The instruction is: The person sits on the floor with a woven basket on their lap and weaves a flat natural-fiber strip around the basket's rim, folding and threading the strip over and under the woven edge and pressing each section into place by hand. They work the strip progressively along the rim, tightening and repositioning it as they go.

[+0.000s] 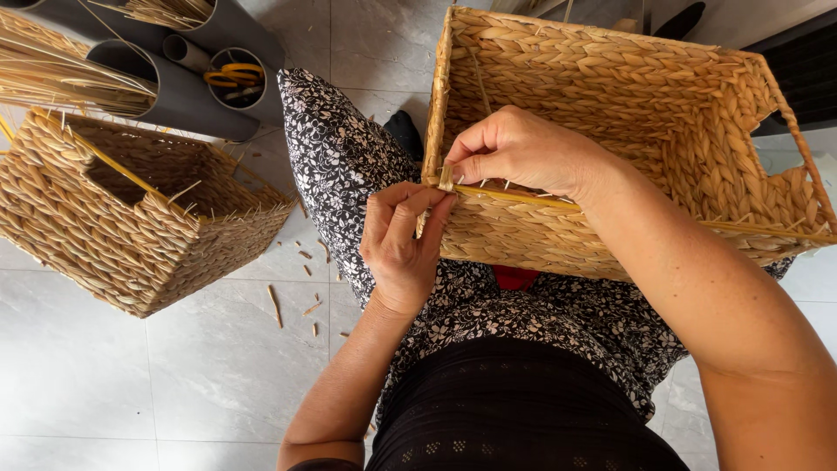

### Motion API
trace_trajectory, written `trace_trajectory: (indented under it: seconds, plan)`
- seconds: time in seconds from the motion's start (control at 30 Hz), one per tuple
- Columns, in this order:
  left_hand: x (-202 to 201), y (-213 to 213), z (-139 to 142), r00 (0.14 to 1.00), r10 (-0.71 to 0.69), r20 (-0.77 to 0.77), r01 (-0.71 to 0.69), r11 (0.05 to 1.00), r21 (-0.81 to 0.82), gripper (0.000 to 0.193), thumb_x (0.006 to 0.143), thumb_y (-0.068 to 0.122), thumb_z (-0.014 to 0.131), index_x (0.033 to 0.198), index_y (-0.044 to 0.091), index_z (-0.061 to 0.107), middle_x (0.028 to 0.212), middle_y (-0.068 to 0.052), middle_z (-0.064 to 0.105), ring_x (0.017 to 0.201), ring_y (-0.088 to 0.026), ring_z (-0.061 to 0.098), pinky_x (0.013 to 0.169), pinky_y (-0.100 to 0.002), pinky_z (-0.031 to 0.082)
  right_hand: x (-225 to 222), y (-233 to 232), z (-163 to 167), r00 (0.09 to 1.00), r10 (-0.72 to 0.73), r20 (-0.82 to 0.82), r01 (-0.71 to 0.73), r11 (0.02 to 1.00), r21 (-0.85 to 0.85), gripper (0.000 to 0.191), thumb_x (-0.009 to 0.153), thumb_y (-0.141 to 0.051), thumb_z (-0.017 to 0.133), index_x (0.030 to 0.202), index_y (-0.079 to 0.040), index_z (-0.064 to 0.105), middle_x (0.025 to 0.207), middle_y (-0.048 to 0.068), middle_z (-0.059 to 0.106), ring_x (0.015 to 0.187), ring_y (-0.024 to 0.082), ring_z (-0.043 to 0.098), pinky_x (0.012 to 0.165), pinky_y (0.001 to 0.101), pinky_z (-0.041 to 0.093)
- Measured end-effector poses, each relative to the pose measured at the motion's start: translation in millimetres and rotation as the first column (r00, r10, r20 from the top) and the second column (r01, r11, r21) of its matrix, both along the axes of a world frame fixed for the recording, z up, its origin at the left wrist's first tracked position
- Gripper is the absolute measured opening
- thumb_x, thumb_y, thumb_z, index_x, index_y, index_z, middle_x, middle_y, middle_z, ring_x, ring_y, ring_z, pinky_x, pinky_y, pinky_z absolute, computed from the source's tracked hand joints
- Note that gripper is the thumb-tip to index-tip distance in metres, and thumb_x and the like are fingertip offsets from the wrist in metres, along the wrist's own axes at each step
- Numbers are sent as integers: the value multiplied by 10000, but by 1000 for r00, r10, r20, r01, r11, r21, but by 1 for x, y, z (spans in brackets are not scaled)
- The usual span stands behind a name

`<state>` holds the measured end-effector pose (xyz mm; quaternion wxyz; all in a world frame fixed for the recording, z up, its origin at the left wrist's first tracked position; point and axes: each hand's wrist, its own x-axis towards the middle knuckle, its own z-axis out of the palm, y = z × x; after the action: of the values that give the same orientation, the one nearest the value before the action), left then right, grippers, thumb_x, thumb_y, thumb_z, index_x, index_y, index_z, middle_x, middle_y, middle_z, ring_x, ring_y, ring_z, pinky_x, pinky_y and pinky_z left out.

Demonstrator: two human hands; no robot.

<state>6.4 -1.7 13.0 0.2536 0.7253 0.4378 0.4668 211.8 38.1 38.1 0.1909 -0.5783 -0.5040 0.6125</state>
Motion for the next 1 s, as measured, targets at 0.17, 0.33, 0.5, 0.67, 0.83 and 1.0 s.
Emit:
trace_trajectory:
  seconds: [0.17,0.33,0.5,0.67,0.83,1.0]
  plan:
    - [-1,0,7,998,-3,-63,3,1000,2,225,859,42,885,1009,77,722,1001,-44,645,880,-187,670,737,-316,554,1,1,-2,997,12,-71,-8,999,50,161,889,-176,732,979,-63,803,823,-6,780,748,51,670,695,231,534]
    - [-3,-3,16,996,-19,-82,12,997,-78,178,873,54,861,952,85,705,990,-41,627,879,-190,656,753,-325,545,0,4,-1,992,118,34,-121,989,81,151,898,-203,732,867,-57,761,715,-9,713,661,65,586,626,262,475]
    - [-1,5,12,985,-8,-175,16,999,49,217,803,27,841,935,91,681,1002,-42,622,934,-233,615,856,-367,495,0,2,1,994,100,37,-104,987,121,162,884,-216,716,849,-60,742,694,-22,680,658,54,558,616,266,461]
    - [3,11,1,976,39,-213,-3,986,168,223,805,57,821,934,119,649,1003,-33,599,989,-244,577,1010,-432,436,1,-7,3,994,64,91,-78,985,155,135,901,-204,710,927,-86,771,756,-47,739,706,34,630,674,252,513]
    - [-3,8,-5,988,-48,-146,81,970,228,195,831,100,802,900,138,623,993,-15,599,992,-201,582,1059,-469,430,-1,-9,1,988,-151,39,136,956,262,110,960,-128,690,1045,-84,745,840,-20,727,743,63,641,652,235,539]
    - [-18,12,-2,939,-307,154,312,950,-4,87,1001,121,713,1014,56,656,1064,-34,677,1036,-185,664,943,-350,567,-1,-27,8,938,-338,78,215,743,634,81,1048,-134,677,1095,-88,725,890,-5,697,754,55,632,627,221,509]
